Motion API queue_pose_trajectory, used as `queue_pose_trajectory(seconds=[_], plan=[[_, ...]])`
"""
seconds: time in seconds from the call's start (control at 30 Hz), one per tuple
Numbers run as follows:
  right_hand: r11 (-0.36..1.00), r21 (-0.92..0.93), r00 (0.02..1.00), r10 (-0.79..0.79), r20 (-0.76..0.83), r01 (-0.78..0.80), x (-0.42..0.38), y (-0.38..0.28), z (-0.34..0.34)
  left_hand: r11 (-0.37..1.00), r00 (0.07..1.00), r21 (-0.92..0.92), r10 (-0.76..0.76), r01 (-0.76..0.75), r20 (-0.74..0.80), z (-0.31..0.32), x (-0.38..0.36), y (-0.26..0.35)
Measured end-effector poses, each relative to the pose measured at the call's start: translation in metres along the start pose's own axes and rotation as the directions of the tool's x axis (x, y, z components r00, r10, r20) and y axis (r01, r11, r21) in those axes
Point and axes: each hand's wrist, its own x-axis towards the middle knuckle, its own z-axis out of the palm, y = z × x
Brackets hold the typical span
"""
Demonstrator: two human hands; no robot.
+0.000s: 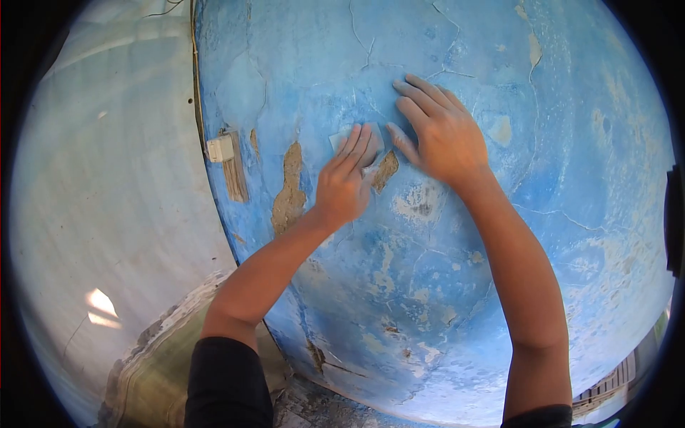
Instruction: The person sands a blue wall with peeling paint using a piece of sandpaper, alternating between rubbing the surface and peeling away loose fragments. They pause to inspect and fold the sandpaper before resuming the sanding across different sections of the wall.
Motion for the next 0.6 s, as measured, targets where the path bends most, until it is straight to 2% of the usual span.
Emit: queue_pose_trajectory(seconds=[0.07, 0.1, 0.17, 0.2, 0.27, 0.33, 0.4, 0.43, 0.5, 0.53, 0.6], plan=[[1.0, -0.013, 1.0, -0.002, -0.004, 0.002, 0.004, 0.002, -0.001, 0.99, 0.988, 0.093, 0.095, -0.107, 0.124, -0.018, 0.013, -0.019], [1.0, -0.004, 1.0, 0.007, 0.001, -0.007, 0.003, 0.001, 0.0, 0.99, 0.987, 0.094, 0.096, -0.108, 0.126, -0.016, 0.018, -0.019], [0.999, 0.013, 0.999, 0.03, 0.014, -0.031, -0.001, -0.003, 0.001, 0.956, 0.986, 0.24, -0.163, 0.167, -0.036, -0.007, 0.022, -0.009], [0.999, 0.006, 0.999, 0.038, 0.014, -0.038, -0.002, -0.003, 0.001, 0.956, 0.985, 0.238, -0.168, 0.17, -0.028, -0.004, 0.014, 0.003], [0.999, -0.011, 0.999, 0.033, 0.004, -0.033, 0.0, 0.0, 0.001, 0.996, 0.995, 0.07, -0.058, 0.052, 0.081, -0.002, 0.004, 0.023], [0.999, -0.02, 0.998, 0.036, 0.057, -0.035, 0.0, 0.0, 0.001, 0.991, 0.995, 0.134, -0.025, 0.012, 0.099, -0.008, 0.011, 0.016], [0.998, -0.066, 0.997, 0.027, 0.07, -0.022, 0.001, -0.004, 0.0, 0.992, 0.989, 0.045, -0.118, 0.114, 0.091, -0.013, 0.019, 0.01], [0.993, -0.118, 0.997, 0.029, 0.076, -0.02, 0.002, -0.005, -0.002, 0.993, 0.989, 0.039, -0.115, 0.112, 0.089, -0.006, 0.016, 0.017], [0.989, -0.142, 0.996, 0.054, 0.067, -0.044, 0.0, -0.007, 0.002, 0.957, 0.956, 0.005, -0.29, 0.29, -0.04, 0.011, 0.006, 0.039], [0.984, -0.165, 0.996, 0.071, 0.054, -0.061, -0.001, -0.006, 0.003, 0.958, 0.957, -0.004, -0.288, 0.288, -0.044, 0.012, 0.005, 0.04], [0.985, -0.166, 0.996, 0.064, 0.063, -0.053, -0.002, -0.007, 0.003, 0.995, 0.997, 0.077, -0.072, 0.07, 0.02, 0.007, 0.003, 0.033]])
